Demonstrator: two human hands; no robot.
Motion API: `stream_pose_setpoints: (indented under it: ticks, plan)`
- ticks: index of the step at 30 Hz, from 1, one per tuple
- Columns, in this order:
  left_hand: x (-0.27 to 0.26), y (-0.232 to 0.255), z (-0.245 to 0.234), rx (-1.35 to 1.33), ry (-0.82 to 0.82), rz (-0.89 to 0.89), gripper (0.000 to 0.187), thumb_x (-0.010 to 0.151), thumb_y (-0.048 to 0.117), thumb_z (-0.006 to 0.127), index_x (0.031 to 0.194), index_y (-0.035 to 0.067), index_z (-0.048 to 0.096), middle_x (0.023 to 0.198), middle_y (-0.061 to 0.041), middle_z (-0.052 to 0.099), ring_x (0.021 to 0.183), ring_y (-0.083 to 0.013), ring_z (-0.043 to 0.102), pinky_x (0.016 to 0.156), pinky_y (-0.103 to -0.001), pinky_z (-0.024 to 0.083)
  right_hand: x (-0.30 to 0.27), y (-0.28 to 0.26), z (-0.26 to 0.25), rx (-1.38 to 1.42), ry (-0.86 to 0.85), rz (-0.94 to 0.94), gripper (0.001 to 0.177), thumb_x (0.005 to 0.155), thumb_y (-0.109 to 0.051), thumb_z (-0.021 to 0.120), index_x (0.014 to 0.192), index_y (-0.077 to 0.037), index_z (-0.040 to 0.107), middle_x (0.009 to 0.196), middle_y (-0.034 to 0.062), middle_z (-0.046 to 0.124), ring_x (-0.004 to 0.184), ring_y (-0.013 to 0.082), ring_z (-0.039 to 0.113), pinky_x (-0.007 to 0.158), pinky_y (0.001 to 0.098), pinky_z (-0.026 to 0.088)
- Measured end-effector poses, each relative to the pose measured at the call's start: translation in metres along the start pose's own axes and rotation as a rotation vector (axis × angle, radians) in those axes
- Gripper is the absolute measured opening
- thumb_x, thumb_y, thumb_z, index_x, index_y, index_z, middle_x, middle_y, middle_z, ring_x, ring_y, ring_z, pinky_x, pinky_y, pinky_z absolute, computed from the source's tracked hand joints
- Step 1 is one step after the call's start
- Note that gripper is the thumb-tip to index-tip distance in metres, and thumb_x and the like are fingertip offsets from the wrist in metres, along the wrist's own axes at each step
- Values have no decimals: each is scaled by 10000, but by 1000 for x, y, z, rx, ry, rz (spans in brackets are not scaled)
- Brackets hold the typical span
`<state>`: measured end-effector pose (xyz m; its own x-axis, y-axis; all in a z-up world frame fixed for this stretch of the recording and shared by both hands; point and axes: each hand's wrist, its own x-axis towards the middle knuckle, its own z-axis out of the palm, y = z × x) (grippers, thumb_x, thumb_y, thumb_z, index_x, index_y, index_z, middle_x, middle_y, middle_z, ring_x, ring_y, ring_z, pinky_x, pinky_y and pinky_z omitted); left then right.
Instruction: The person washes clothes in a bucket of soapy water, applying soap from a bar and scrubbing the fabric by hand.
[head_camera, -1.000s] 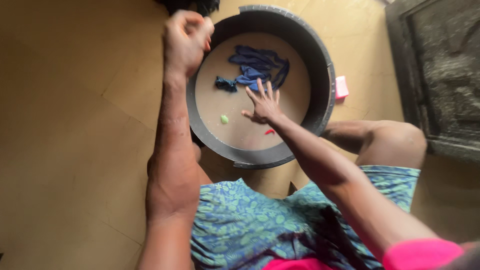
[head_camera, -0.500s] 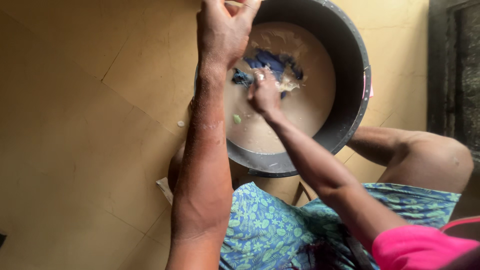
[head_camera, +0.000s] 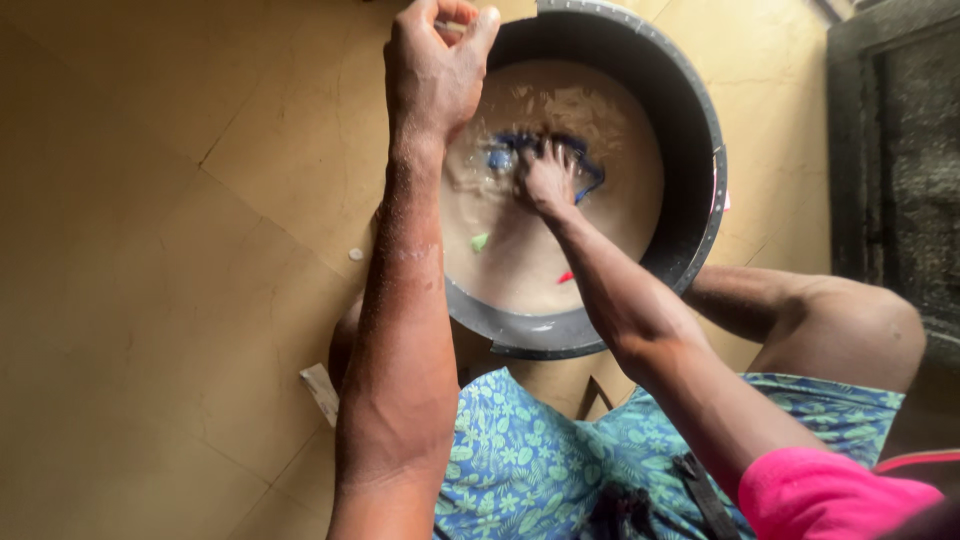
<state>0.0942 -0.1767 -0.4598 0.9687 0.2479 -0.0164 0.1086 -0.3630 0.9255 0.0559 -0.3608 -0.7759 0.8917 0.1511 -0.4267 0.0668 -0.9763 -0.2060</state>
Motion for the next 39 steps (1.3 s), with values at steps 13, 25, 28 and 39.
stream_pose_setpoints:
  ticks: [13, 25, 28, 39]
  plan:
    - [16, -22, 0, -62, -22, -120, 311, 852, 348, 773, 926, 64, 670, 762, -66, 760, 643, -144, 751, 612, -292, 606, -92, 40, -158, 668, -348, 194, 354, 872, -225, 759, 1131, 15, 741, 881, 100, 726, 750, 175, 669, 661, 351, 529]
    - [-63, -33, 57, 275, -1010, 186, 832, 640, 222, 974, 1354, 96, 566, 1153, -121, 694, 1064, -237, 681, 895, -371, 560, -210, 23, -295, 2054, -494, -295, 279, 945, 37, 612, 1215, -28, 625, 1126, 107, 691, 979, 207, 718, 904, 386, 593]
    - [-72, -30, 68, 334, -954, 141, 585, 756, 197, 878, 1293, 100, 669, 1133, -103, 781, 1033, -178, 731, 916, -346, 570, -200, 32, -286, 2058, -430, -378, 236, 987, 45, 621, 1218, -5, 621, 1079, 110, 676, 958, 207, 707, 910, 383, 594]
    - [-56, -2, 48, -600, -1147, -167, 423, 1055, 301, 678, 1344, -5, 640, 1181, -71, 728, 1071, -131, 675, 971, -328, 558, -153, 65, -268, 1106, 64, -3, 340, 1012, -346, 575, 1130, -35, 650, 915, 39, 733, 817, 129, 714, 772, 312, 583]
